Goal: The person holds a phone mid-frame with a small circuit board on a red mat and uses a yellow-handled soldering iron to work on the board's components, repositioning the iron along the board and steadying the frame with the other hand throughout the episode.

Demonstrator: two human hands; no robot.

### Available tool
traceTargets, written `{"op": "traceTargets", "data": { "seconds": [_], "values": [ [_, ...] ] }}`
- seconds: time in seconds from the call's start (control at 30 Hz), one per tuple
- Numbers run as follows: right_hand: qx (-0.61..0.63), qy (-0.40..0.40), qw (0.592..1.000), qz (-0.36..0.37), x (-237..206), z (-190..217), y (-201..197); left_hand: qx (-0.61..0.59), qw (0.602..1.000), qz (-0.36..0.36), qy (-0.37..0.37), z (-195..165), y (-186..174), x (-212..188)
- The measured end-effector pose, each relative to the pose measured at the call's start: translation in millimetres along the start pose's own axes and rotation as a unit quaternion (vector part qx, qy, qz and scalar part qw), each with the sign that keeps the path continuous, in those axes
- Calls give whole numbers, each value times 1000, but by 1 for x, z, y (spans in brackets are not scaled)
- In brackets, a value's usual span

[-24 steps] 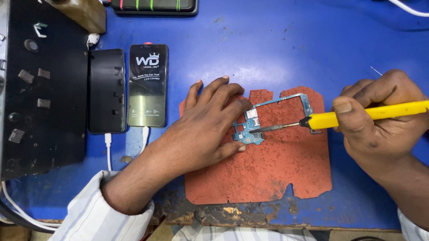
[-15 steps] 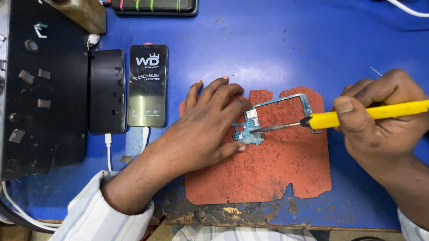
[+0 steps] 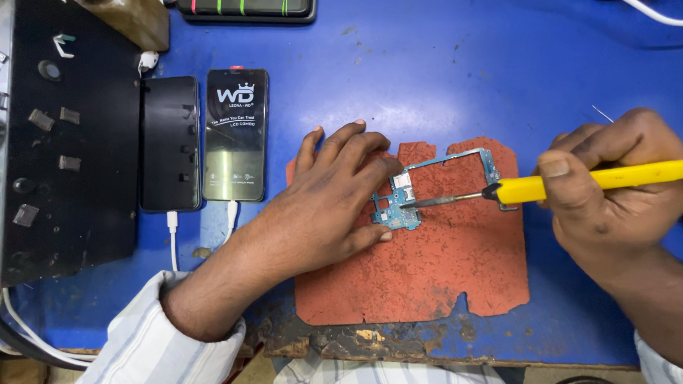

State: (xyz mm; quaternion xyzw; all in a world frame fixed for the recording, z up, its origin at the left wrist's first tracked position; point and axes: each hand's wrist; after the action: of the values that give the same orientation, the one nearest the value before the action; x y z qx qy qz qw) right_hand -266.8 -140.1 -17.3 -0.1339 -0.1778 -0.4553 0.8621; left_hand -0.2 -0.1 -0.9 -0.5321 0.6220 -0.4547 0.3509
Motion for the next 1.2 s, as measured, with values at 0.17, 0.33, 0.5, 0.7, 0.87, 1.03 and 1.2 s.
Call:
{"op": "traceTargets", "data": {
  "seconds": [0.17, 0.33, 0.5, 0.7, 0.87, 1.03, 1.2],
  "values": [
    [-12, 3, 1000, -10, 2, 0, 0, 1, 1000, 5, -3, 1, 0, 0],
    [-12, -4, 1000, -7, 0, 1, 0, -1, 1000, 11, -6, 0, 0, 0],
    [-5, -2, 1000, -11, 2, 1, -1, 0, 1000, 10, -6, 0, 1, 0],
    [-27, 9, 999, -21, 1, 3, -3, -1, 1000, 12, -8, 0, 0, 0],
    [-16, -6, 1000, -10, 0, 3, -4, 0, 1000, 14, -8, 0, 0, 1],
    [-20, -3, 1000, -10, 1, 2, -4, 0, 1000, 11, -6, 1, 0, 0],
    [-18, -1, 1000, -12, 1, 2, -4, 4, 1000, 12, -7, 0, 2, 1]
  ]
}}
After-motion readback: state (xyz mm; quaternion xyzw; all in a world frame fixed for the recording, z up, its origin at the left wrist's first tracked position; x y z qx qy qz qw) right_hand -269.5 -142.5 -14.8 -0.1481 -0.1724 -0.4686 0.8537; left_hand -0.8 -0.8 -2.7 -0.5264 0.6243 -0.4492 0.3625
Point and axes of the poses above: each hand's wrist, its own x-axis towards the middle knuckle, its own y-axis out of the palm, z = x × y, and after that the axes turned 10 degrees about x, right-handed
